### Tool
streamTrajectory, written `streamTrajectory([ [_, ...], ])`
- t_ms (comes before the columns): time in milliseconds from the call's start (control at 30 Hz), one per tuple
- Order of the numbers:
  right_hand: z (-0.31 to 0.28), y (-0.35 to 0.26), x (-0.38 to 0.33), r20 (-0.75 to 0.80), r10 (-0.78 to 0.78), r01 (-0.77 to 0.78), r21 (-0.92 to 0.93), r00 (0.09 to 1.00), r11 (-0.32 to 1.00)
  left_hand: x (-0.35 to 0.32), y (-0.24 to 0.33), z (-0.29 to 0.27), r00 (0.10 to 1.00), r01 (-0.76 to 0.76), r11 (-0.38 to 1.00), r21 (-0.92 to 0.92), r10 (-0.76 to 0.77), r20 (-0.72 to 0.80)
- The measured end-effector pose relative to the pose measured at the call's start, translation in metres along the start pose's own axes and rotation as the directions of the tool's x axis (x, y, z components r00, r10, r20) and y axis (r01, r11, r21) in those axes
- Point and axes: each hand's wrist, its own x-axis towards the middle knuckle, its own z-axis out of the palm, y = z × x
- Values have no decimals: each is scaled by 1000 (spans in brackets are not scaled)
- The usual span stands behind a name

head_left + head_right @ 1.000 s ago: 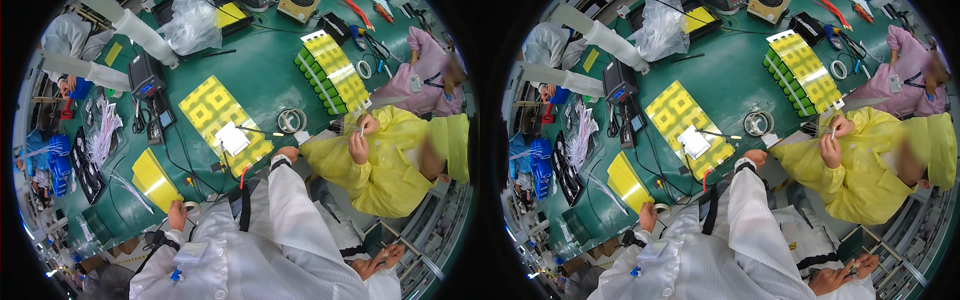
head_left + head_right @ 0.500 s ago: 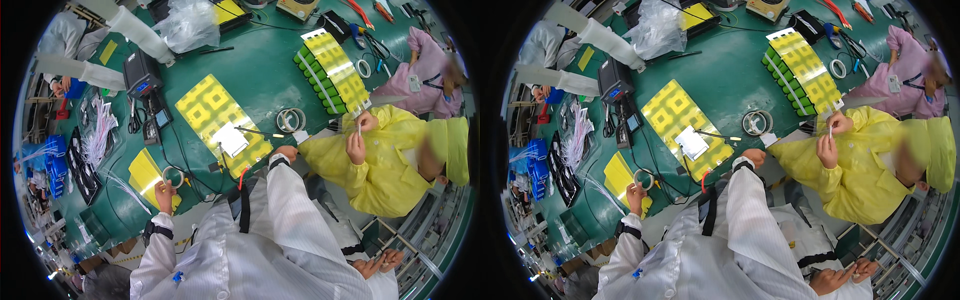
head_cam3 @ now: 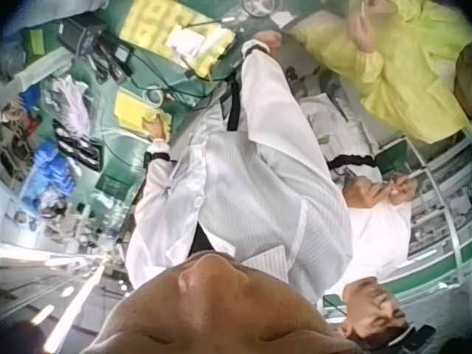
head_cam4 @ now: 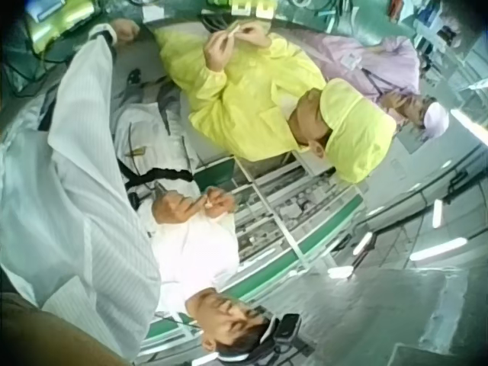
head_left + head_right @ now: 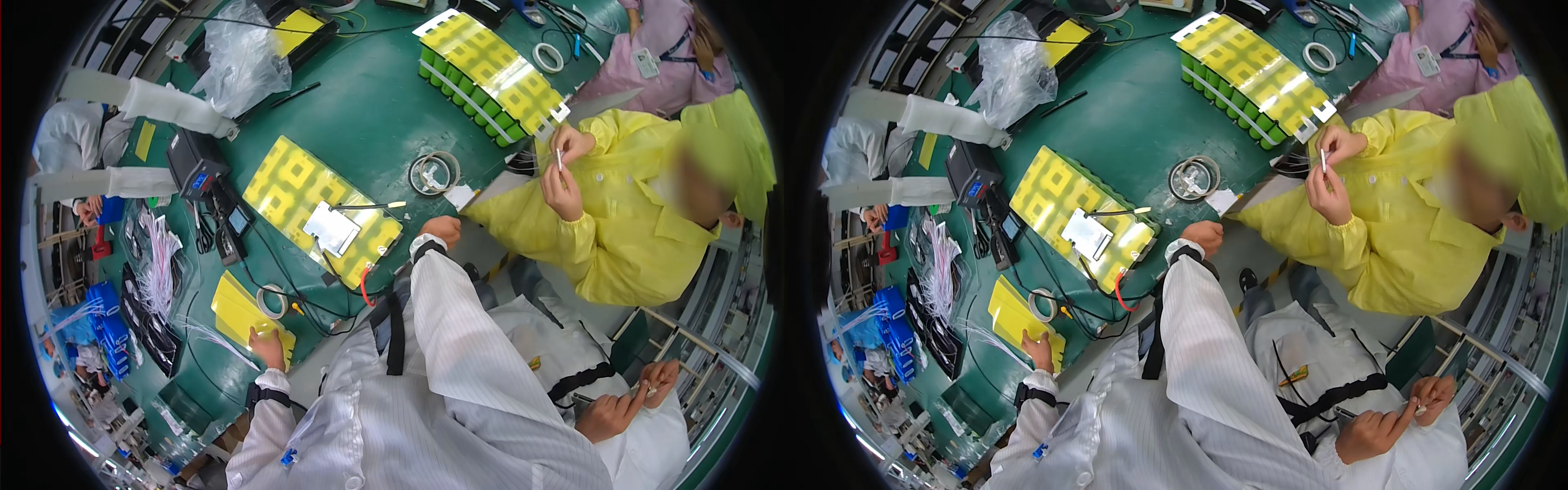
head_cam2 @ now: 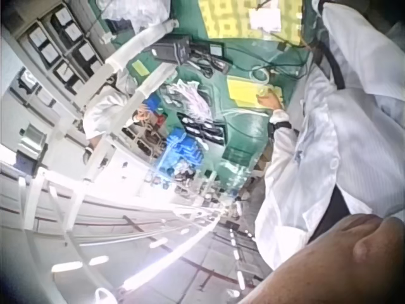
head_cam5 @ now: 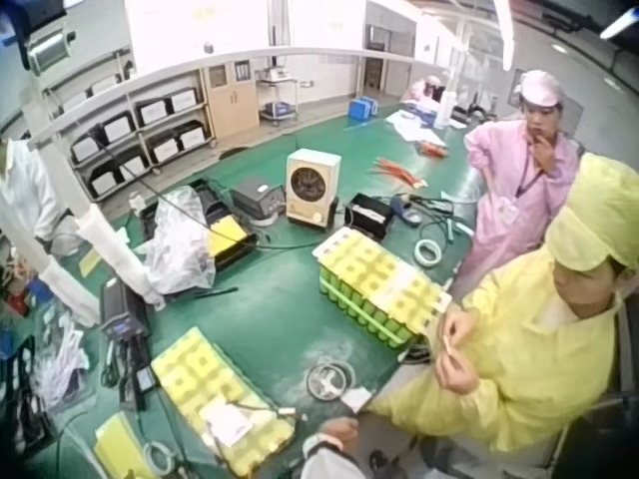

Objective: Soldering wires and assembling a large battery pack in a factory setting.

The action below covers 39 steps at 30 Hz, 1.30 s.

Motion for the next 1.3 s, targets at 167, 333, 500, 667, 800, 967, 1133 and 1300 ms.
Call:
streamTrajectory([
  [167,10,4,7,16,51,-49,-84,999,995,5,3,1,980,92,993,75,-104,169],
  [333,1,0,0,59,-27,35,-128,998,991,9,0,-2,974,20,996,85,-39,222],
  [500,2,4,5,79,-89,101,-152,993,983,4,12,-2,966,23,996,81,-42,254],
  [667,8,11,9,107,-178,198,-212,978,957,5,14,-4,964,17,996,91,-41,263],
  [800,-11,-2,-3,95,-87,94,-68,992,993,5,13,-3,969,13,993,117,-42,242],
  [967,-1,-2,3,73,-36,47,-161,997,986,5,17,-2,971,3,992,128,-33,236],
  [1133,0,2,4,91,-91,106,-174,992,979,4,16,-1,973,-6,991,137,-26,230],
  [1300,1,3,4,97,-77,92,-161,992,983,6,11,1,973,-26,988,149,-9,230],
])
